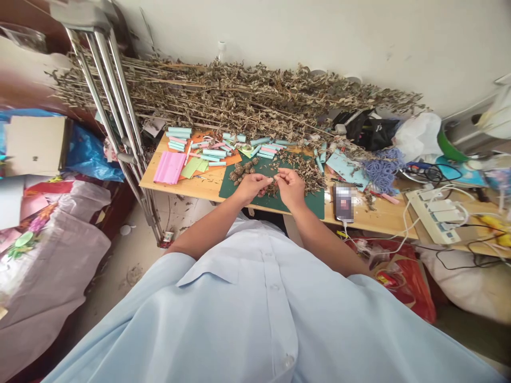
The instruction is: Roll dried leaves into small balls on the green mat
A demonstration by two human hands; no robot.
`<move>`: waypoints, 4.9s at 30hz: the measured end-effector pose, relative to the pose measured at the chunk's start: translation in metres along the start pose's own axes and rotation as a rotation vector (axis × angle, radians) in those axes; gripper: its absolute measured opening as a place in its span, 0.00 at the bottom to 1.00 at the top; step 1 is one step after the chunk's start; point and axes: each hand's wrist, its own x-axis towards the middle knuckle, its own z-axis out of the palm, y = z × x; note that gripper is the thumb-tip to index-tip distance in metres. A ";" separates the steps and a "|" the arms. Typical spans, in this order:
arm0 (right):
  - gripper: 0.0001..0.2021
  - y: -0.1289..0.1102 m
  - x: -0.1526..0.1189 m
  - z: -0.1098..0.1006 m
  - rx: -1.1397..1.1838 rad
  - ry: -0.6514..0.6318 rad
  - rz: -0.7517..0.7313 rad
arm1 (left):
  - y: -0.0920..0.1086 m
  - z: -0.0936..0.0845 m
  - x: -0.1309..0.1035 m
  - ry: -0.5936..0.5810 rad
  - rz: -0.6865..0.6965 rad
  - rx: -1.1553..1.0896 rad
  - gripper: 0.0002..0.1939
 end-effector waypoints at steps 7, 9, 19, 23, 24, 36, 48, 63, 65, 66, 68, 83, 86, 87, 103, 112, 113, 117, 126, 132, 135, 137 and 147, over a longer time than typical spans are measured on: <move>0.16 -0.001 -0.003 0.007 -0.028 0.048 -0.034 | 0.000 0.004 -0.003 -0.109 0.016 0.043 0.20; 0.17 0.000 -0.002 0.007 -0.039 0.042 -0.032 | -0.001 0.004 -0.004 -0.112 0.000 0.028 0.18; 0.16 0.006 0.000 0.006 -0.133 0.037 -0.057 | 0.001 0.002 -0.005 -0.070 -0.086 0.097 0.09; 0.16 0.009 0.000 0.004 -0.195 0.064 -0.082 | 0.000 -0.001 -0.004 -0.052 -0.081 0.177 0.07; 0.16 0.010 0.000 0.004 -0.201 0.072 -0.087 | 0.000 -0.001 -0.003 -0.045 -0.072 0.199 0.06; 0.16 0.018 0.008 -0.002 -0.180 0.162 -0.070 | -0.006 -0.003 -0.002 -0.007 -0.031 0.398 0.07; 0.17 0.018 0.011 -0.008 -0.212 0.176 -0.080 | -0.007 -0.012 0.010 0.191 0.018 0.473 0.12; 0.17 0.017 0.004 -0.001 -0.150 0.093 -0.062 | -0.006 -0.014 0.014 0.186 0.018 0.298 0.17; 0.17 0.018 0.004 0.000 -0.140 0.091 -0.057 | -0.006 -0.014 0.015 0.190 -0.007 0.256 0.18; 0.17 0.018 0.004 0.000 -0.130 0.089 -0.052 | -0.006 -0.014 0.015 0.184 -0.023 0.230 0.17; 0.17 0.018 0.004 0.000 -0.107 0.084 -0.047 | -0.006 -0.014 0.015 0.162 -0.049 0.186 0.15; 0.15 0.002 -0.002 0.009 -0.034 0.096 -0.061 | 0.011 0.005 -0.005 -0.081 -0.112 -0.048 0.21; 0.15 -0.001 -0.004 0.012 0.027 0.108 -0.036 | 0.010 0.010 -0.007 -0.130 -0.159 -0.184 0.22; 0.15 -0.002 -0.004 0.013 0.041 0.109 -0.023 | 0.009 0.011 -0.007 -0.137 -0.174 -0.232 0.23; 0.19 0.009 -0.003 0.014 0.039 0.066 0.046 | 0.004 0.012 -0.008 -0.076 -0.149 -0.295 0.16; 0.20 0.004 0.004 0.006 0.055 0.066 0.166 | 0.002 0.006 -0.010 -0.047 -0.097 -0.172 0.15; 0.19 0.003 0.004 0.005 0.054 0.055 0.162 | 0.002 0.005 -0.010 -0.045 -0.090 -0.170 0.15; 0.18 -0.003 -0.001 0.003 0.051 -0.003 0.141 | 0.003 0.002 -0.009 -0.051 -0.073 -0.173 0.16; 0.19 -0.004 -0.004 0.002 0.095 -0.122 0.130 | 0.001 0.000 -0.009 -0.045 -0.073 -0.088 0.17; 0.18 -0.003 -0.003 -0.002 0.109 -0.068 0.117 | -0.001 -0.005 -0.008 -0.034 -0.079 -0.097 0.15; 0.18 -0.006 -0.006 -0.007 0.077 -0.055 0.124 | 0.001 -0.009 -0.006 0.024 -0.097 -0.133 0.15; 0.17 -0.011 -0.012 -0.012 0.035 -0.135 0.129 | 0.002 -0.012 -0.005 0.056 -0.111 -0.171 0.17; 0.08 -0.023 -0.034 -0.013 -0.265 -0.448 0.093 | 0.010 -0.009 -0.007 0.066 -0.168 -0.254 0.27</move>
